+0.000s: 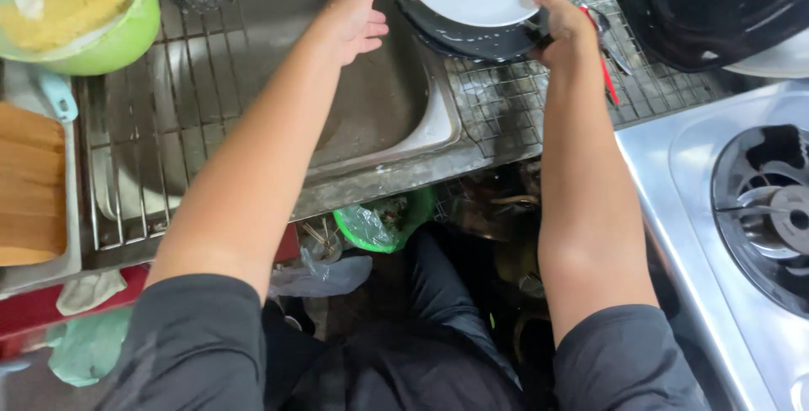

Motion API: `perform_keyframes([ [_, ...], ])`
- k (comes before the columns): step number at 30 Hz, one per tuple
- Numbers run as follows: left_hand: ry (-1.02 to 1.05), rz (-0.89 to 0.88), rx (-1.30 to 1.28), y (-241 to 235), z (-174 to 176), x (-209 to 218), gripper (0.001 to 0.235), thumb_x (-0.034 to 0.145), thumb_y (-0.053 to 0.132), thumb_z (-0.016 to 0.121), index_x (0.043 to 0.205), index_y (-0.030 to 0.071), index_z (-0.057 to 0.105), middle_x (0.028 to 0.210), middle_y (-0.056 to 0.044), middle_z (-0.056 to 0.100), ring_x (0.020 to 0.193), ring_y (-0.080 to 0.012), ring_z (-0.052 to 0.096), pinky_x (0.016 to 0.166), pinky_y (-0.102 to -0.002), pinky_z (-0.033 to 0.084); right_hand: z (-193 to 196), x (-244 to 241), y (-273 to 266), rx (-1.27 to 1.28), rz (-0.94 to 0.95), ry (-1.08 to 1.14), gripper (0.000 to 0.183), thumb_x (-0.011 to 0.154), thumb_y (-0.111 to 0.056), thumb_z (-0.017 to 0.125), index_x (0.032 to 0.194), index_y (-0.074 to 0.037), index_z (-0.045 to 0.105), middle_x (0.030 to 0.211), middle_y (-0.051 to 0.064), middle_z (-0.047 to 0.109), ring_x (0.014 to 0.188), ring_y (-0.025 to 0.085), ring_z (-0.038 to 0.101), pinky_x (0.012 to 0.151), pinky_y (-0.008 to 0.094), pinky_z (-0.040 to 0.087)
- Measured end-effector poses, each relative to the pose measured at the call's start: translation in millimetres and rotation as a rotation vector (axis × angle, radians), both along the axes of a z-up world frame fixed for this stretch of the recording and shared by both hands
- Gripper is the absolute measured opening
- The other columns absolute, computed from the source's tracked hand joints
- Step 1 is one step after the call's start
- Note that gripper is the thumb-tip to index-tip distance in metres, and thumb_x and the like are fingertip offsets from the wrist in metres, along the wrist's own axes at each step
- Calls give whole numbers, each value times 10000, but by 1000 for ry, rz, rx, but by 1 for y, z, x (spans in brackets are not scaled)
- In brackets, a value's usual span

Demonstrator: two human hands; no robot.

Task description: Washing and drying plates, bowls, and a pan at a kitchen sink.

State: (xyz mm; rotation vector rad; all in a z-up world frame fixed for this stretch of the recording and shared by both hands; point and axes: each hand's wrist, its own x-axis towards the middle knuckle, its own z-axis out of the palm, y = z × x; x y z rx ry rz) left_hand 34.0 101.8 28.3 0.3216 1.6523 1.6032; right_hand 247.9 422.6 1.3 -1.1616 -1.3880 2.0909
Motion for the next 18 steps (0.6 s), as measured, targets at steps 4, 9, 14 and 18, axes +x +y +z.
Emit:
perform_keyframes([
  [4,-143,-44,166,54,-20,13,899,808,692,660,1431,60,515,1381,-201,643,1230,-378,633,964,-499,430,-6,-2,1,1,-45,-29,544,785,-337,789,1256,-107,643,1216,89,704,1029,258,690,873,487,568],
  [9,-159,273,195,77,-6,45,932,652,378,832,1418,28,431,1350,-205,623,1232,-369,630,912,-550,529,-12,-7,2,-12,-50,-7,553,760,-340,795,1246,-110,663,1224,116,718,1045,269,714,875,495,569],
  [14,-26,457,283,119,-68,13,865,711,160,855,1397,-1,352,1356,-235,552,1211,-325,591,984,-469,534,-8,-8,-6,31,-58,-38,555,758,-338,763,1256,-122,644,1256,135,675,1078,275,667,866,519,529],
  [18,-32,488,346,94,-32,42,591,655,103,750,1183,-29,519,1169,-246,664,1054,-354,678,871,-492,585,-8,-9,-11,67,-112,-107,575,804,-318,769,1310,-101,603,1311,161,526,1152,292,596,896,536,514],
])
